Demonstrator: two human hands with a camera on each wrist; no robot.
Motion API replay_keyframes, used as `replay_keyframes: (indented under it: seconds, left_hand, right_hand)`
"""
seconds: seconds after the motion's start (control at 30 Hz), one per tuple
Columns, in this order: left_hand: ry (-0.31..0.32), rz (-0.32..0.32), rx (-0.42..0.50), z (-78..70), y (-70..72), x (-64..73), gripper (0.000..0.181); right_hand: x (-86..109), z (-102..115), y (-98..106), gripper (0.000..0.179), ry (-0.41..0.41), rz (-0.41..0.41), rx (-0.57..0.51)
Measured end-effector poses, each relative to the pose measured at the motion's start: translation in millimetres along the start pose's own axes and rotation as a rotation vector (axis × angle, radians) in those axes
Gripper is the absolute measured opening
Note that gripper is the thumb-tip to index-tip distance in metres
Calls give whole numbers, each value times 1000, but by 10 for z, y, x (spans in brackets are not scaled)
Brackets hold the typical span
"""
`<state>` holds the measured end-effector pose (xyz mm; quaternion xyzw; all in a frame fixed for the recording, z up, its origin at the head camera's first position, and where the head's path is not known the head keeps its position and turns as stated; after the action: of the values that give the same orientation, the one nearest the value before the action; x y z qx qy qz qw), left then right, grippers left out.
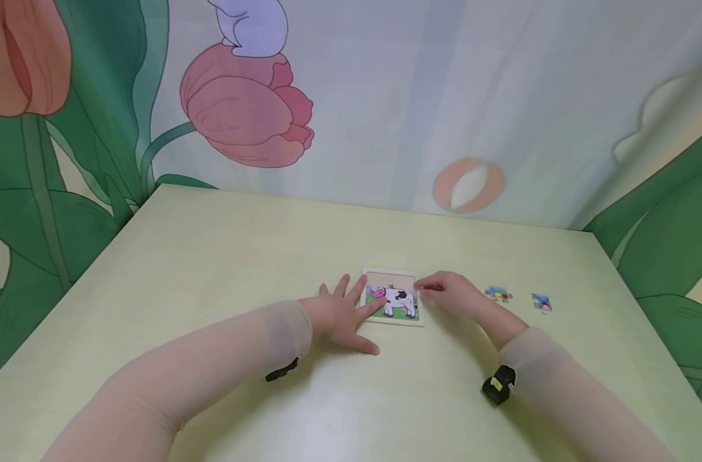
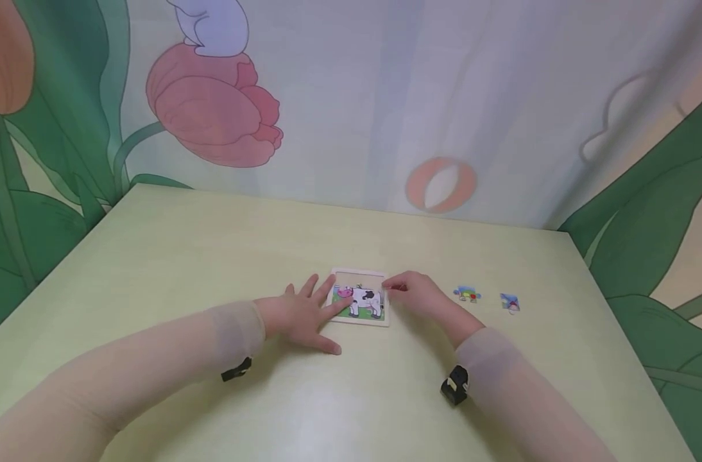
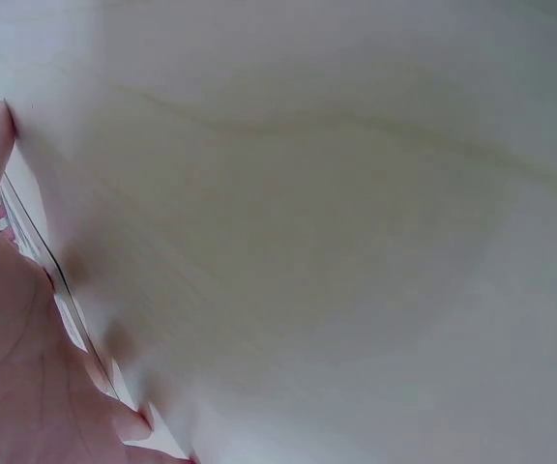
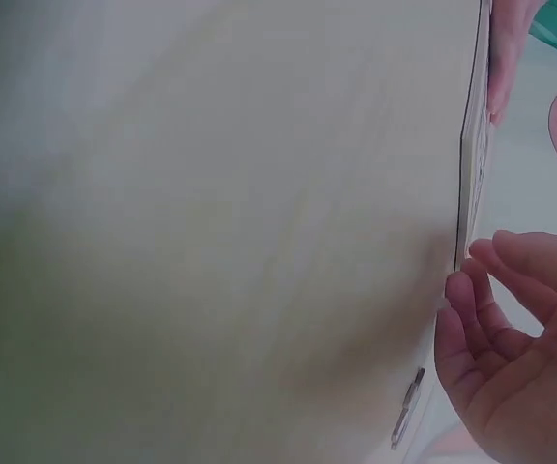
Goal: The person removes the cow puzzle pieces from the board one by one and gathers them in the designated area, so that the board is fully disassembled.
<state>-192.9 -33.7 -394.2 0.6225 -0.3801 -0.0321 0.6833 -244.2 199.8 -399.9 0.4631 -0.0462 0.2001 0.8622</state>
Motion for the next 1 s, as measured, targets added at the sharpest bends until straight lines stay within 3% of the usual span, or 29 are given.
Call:
replay_keyframes:
  seconds: [0.23, 0.47, 1.0]
  left_hand:
    - [1, -6, -1, -18, -53, 2, 94]
    - [7, -4, 3, -18, -70, 21, 94]
    - [4, -9, -2, -11, -14, 22, 94]
  right_hand:
    - [38, 71, -63, 24, 29, 15, 47]
    - [0, 67, -76, 21, 2, 33, 19]
    - [-67, 118, -20, 8, 33, 3, -15]
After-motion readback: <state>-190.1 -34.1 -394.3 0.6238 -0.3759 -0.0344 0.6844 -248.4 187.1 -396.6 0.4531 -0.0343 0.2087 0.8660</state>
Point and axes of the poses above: each hand's wrist, its own x-axis away from the middle knuckle, its own y-axis out of the back of the hand, z = x × y, the point moved 1 cm from there along -x, towards the middle knuckle, and after that the axes turned 2 degrees about -y, right-handed, at the moved point
